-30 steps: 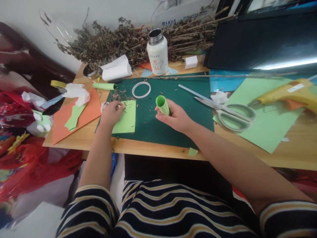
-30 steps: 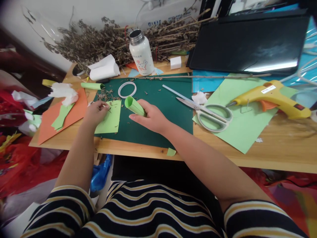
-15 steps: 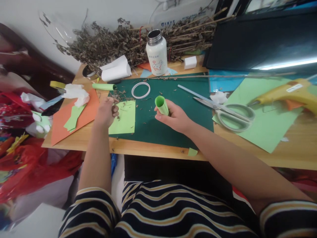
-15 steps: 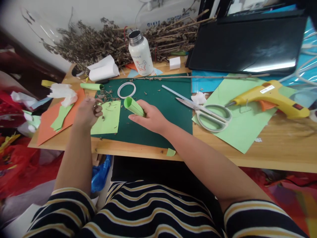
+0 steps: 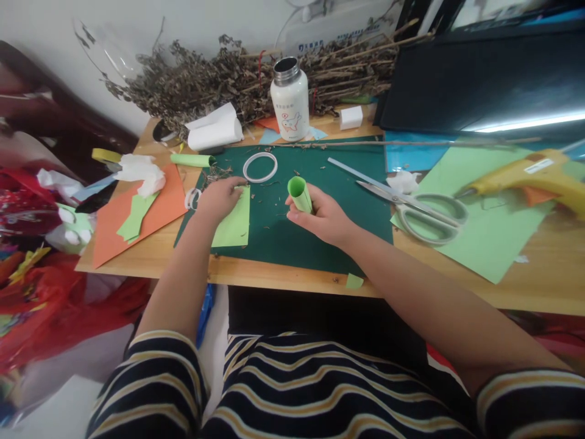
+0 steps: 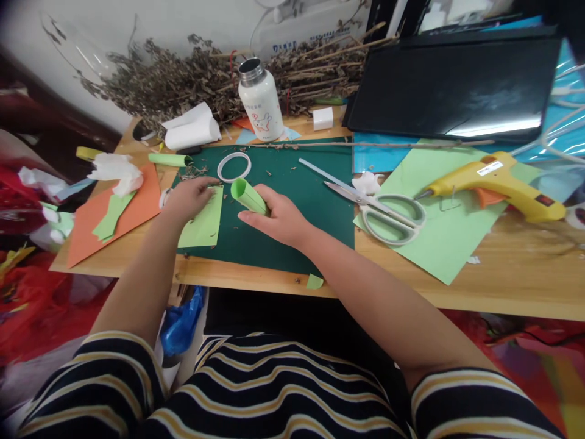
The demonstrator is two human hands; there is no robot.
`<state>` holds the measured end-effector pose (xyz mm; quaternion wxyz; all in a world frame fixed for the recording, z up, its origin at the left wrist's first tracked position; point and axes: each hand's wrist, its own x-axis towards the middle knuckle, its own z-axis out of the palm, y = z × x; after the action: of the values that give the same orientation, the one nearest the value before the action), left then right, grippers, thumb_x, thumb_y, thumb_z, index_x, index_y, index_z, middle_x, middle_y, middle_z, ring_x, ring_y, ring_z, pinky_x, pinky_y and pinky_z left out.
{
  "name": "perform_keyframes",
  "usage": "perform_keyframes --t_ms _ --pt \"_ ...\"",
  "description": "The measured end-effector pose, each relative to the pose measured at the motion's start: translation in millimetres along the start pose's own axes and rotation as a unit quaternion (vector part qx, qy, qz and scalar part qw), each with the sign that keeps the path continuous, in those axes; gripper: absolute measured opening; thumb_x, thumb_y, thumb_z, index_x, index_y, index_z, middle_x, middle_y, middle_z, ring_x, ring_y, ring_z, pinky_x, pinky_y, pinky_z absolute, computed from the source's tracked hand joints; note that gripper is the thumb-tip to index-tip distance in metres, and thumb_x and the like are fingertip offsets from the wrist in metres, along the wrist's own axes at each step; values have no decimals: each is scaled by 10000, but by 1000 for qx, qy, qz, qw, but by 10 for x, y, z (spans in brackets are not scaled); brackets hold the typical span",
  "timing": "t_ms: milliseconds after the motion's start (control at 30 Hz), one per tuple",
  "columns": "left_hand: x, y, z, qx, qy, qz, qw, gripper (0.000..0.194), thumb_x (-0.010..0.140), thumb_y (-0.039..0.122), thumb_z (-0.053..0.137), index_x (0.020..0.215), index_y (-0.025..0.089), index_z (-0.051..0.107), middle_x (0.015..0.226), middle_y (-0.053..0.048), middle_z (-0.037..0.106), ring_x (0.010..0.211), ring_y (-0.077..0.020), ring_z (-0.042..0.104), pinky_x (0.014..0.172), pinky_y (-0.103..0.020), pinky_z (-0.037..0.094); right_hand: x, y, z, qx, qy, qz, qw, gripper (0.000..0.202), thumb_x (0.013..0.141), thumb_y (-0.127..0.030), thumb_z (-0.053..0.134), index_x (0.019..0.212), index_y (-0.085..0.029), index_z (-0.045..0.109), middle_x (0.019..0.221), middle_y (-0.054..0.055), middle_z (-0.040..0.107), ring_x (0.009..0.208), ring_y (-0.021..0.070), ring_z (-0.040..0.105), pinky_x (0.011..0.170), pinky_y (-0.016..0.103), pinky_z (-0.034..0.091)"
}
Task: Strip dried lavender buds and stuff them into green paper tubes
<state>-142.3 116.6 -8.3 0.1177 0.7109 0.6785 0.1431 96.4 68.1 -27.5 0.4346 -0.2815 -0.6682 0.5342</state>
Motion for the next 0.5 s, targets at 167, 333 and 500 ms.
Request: perform_keyframes --t_ms 167,333,500 --pt "82 -28 75 110 -8 29 993 236 806 249 431 924 255 635 934 -66 648 889 -255 566 722 -320 403 -3 4 -3 6 -5 1 1000 234 754 -379 570 846 -190 468 677 -44 419 602 68 385 569 238 328" --pt "126 27 117 120 2 -10 993 128 793 265 460 796 235 584 789 -70 607 783 -255 556 639 -303 371 5 -16 -14 -8 -7 4 1000 237 754 -384 563 853 -187 477 694 -34 428 620 75 391 580 244 334" --pt "109 107 104 -48 63 -55 995 47 750 190 528 706 204 528 727 -43 550 719 -184 507 602 -256 340 2 -28 -25 -11 -7 1 1000 232 761 -383 555 880 -194 492 705 -30 434 638 82 399 595 247 342"
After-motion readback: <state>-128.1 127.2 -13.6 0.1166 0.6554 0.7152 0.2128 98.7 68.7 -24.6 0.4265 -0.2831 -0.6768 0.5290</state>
